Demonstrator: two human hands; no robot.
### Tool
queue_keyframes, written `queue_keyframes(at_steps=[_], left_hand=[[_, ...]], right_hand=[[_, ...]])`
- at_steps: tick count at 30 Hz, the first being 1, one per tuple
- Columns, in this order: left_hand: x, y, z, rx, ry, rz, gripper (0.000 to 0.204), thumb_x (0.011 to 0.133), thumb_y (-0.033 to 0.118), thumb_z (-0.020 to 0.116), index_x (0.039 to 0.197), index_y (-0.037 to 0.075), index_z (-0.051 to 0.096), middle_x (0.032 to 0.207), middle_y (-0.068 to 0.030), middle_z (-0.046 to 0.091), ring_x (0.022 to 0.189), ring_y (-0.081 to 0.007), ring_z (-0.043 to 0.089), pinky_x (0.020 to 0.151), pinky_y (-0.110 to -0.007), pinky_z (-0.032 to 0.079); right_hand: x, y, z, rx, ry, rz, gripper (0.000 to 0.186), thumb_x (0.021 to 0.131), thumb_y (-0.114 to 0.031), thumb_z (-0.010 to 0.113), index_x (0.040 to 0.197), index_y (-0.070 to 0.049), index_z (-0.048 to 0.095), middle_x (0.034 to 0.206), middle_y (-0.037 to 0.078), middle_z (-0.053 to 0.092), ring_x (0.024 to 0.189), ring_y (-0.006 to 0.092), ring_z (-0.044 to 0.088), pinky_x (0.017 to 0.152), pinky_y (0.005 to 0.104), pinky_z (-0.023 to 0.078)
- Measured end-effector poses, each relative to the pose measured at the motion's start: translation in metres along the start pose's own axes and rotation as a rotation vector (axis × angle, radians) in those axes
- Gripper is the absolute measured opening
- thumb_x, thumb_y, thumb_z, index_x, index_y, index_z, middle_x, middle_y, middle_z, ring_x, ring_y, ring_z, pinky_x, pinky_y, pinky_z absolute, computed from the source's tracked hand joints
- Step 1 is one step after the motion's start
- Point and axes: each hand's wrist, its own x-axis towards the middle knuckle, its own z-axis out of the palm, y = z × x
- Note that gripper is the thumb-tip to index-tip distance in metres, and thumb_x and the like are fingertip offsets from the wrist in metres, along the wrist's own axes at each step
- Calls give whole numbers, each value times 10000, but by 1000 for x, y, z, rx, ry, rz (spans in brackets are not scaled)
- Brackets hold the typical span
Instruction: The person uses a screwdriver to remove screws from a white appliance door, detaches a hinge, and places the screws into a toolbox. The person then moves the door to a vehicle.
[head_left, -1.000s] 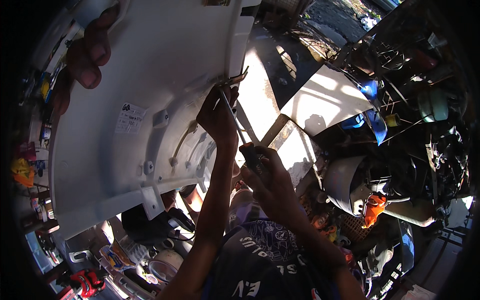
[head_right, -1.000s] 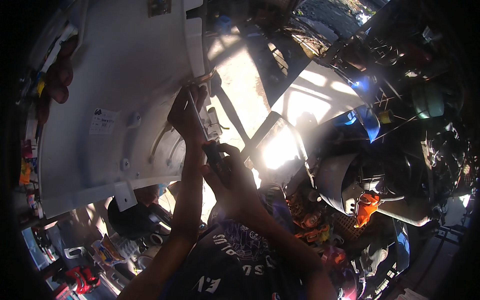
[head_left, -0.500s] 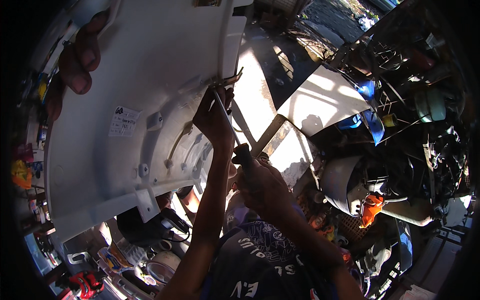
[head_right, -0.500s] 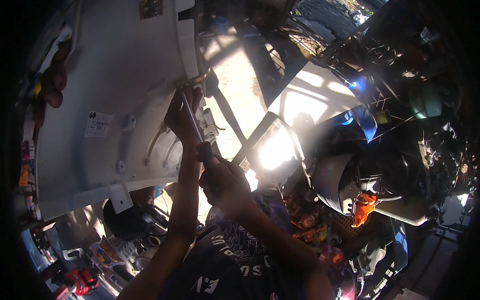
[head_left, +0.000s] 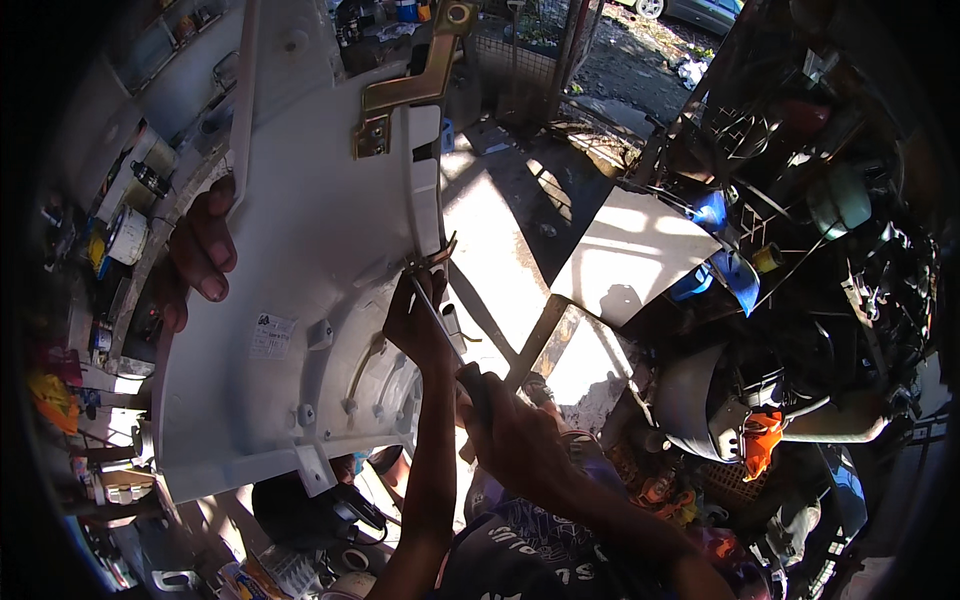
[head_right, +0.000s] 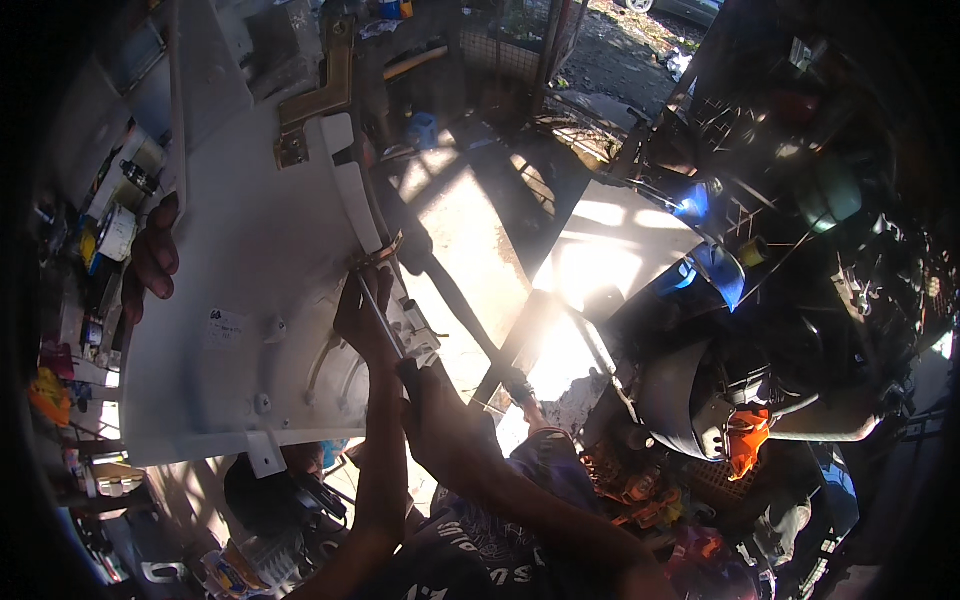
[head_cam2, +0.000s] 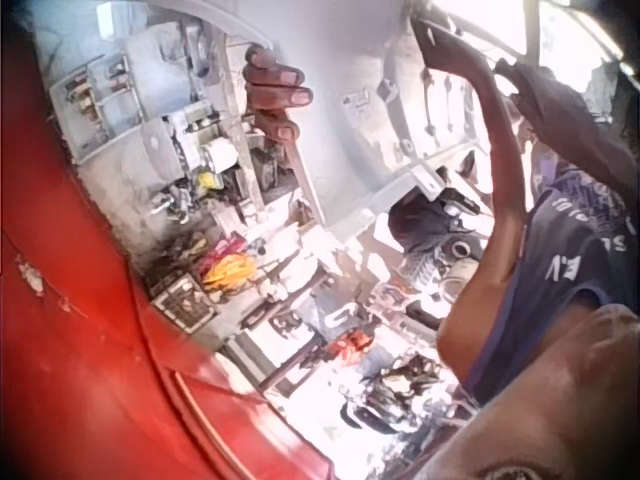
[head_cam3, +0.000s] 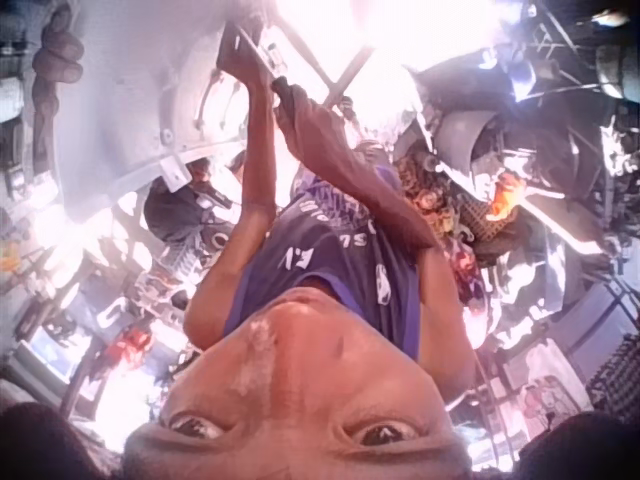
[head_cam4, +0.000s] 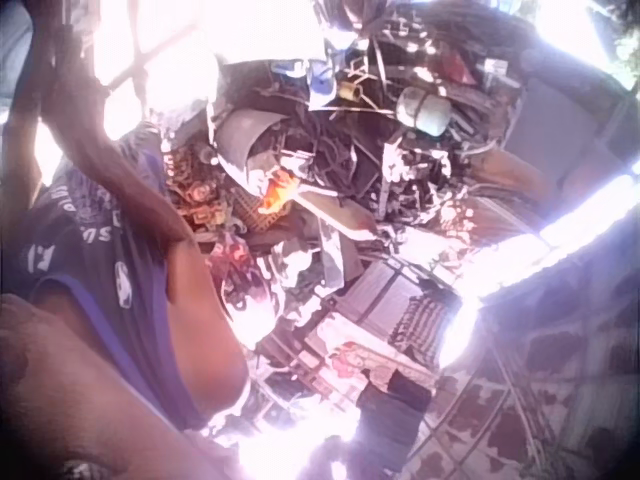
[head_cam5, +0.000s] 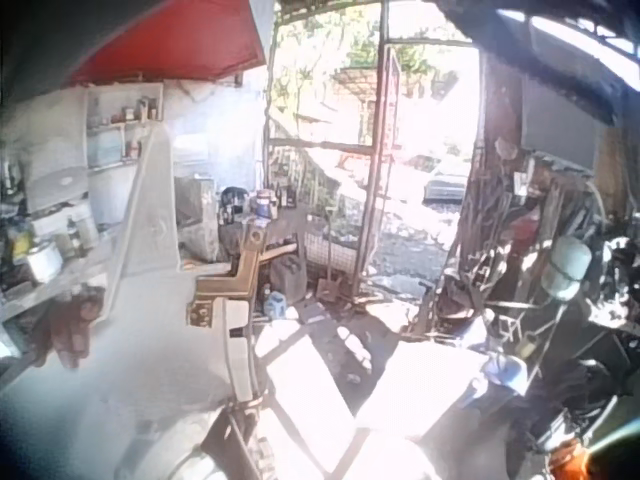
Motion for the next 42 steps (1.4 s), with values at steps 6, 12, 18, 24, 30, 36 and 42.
queue_keyframes(at_steps=[6,12,18,24,30,36,42], left_hand=[[0,-3,2,34,-25,47,256,971,33,637,1164,-136,646,1040,-166,699,900,-243,724,804,-329,633],[-1,-7,1,-12,-14,45,266,975,27,630,1189,-131,638,1063,-171,700,905,-252,724,809,-331,633],[-4,-5,4,-39,10,7,266,976,42,640,1186,-121,646,1069,-168,701,917,-248,724,812,-328,635],[3,-8,-1,-17,41,-1,247,942,28,676,1151,-103,666,1027,-160,712,883,-217,723,794,-307,632],[0,8,1,122,-34,-115,236,933,71,679,1129,-59,662,1083,-117,694,945,-199,706,854,-337,616],[-65,-19,-39,349,117,-214,303,942,99,679,1196,-63,654,1094,-117,700,935,-210,722,819,-318,608],[-210,-91,-142,450,353,-371,252,944,73,673,1165,-48,674,1055,-129,721,856,-211,734,722,-292,605]], right_hand=[[3,2,-5,390,57,8,365,1001,-241,592,1248,23,548,775,158,691,704,282,718,640,398,544],[3,9,6,896,-63,247,300,1016,-235,569,1208,-8,609,679,-37,563,518,54,487,468,233,382],[4,5,0,1022,-166,435,288,1019,-234,557,1206,-22,613,646,-59,483,475,23,379,435,199,283],[9,13,-11,808,-243,304,358,1022,-271,556,1262,-7,589,787,-1,603,600,53,523,517,241,423],[-9,89,-86,311,-269,-7,436,991,-224,624,1354,5,546,1199,142,689,1055,187,666,882,356,521],[-1,329,-82,-122,-197,50,411,949,-333,659,1218,-24,628,956,213,722,902,374,711,778,439,545],[-25,466,-84,-415,-579,169,456,900,-429,676,1088,-13,682,926,236,722,908,431,697,785,507,540]])
